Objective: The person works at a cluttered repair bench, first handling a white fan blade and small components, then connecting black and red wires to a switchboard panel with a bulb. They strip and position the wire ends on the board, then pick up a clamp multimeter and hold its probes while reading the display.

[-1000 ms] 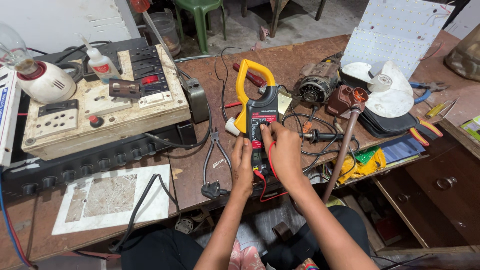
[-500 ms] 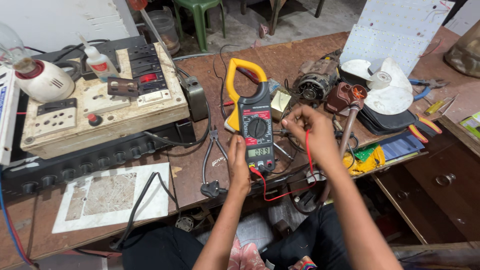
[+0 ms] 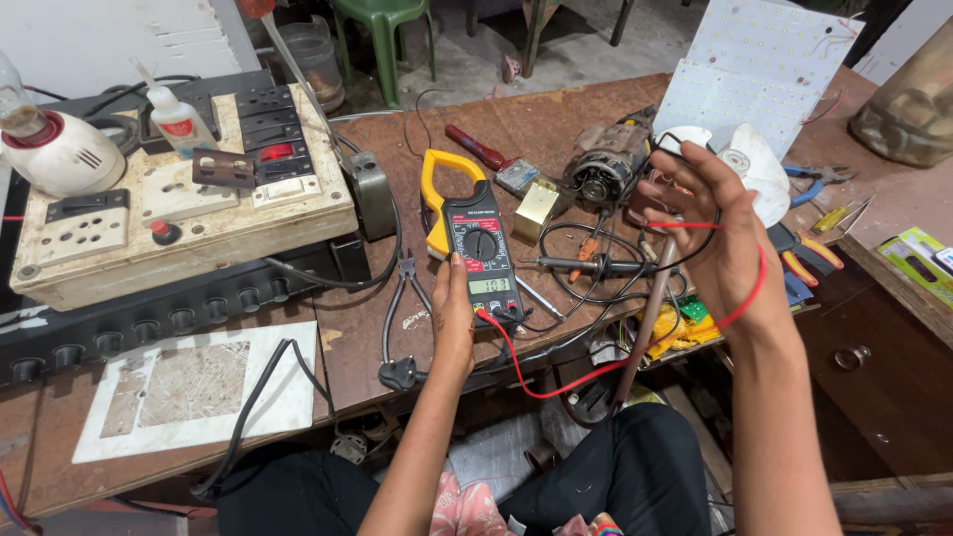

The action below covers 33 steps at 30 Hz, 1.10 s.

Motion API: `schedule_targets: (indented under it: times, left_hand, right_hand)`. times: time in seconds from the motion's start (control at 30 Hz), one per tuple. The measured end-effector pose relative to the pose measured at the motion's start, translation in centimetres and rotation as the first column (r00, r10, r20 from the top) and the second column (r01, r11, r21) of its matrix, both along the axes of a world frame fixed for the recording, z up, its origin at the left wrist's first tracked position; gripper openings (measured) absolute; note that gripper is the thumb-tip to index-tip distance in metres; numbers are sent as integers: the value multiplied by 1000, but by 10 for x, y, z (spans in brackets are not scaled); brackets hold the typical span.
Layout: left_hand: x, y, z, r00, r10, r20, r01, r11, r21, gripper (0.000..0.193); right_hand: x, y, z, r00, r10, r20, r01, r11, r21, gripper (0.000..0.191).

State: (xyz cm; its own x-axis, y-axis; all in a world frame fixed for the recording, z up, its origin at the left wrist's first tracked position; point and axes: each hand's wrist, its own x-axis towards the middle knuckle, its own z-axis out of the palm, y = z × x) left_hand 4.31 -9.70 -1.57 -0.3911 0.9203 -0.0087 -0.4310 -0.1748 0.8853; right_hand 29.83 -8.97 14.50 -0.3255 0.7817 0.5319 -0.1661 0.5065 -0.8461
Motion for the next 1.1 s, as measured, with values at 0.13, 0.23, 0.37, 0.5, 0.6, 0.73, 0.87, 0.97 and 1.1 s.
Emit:
schedule_targets:
  times: [0.13, 0.23, 0.37, 0.5, 0.6, 0.73, 0.87, 0.97, 1.1]
  left_hand:
    - [2, -2, 3, 989, 14, -147, -27, 996, -89, 50]
    - [3, -3, 5, 944, 52, -326, -90, 991, -101, 53]
    - [2, -6, 10, 833, 107, -542, -191, 976, -100, 50]
    - [-2, -14, 18, 761, 48, -647, -231, 952, -200, 55]
    - [-5, -23, 19, 725, 130, -676, -254, 963, -88, 57]
    - [-3, -29, 11, 681, 278, -678, -258, 957, 133, 58]
    - [0, -26, 4, 713, 246, -657, -232, 966, 111, 62]
    - [0, -22, 4, 758, 222, -613, -209, 973, 94, 64]
    - [3, -17, 9, 782, 224, -582, -213, 973, 88, 65]
  right_hand:
    - [-10, -10, -9, 970, 108, -220, -126, 989, -71, 84]
    - [-17, -18, -16, 931, 148, -334, -196, 974, -115, 82]
    - [-26, -27, -23, 884, 159, -439, -257, 951, -173, 79]
    - [-31, -33, -25, 856, 189, -481, -305, 937, -174, 77]
    - [-32, -35, -26, 831, 189, -523, -323, 930, -178, 75]
    - [-37, -36, -28, 777, 170, -606, -335, 927, -169, 72]
    - [-42, -33, -30, 364, 201, -909, -607, 792, -68, 68]
    - [-42, -31, -31, 84, 138, -987, -713, 701, 38, 65]
    - [-37, -31, -33, 43, 123, -991, -707, 705, 57, 63]
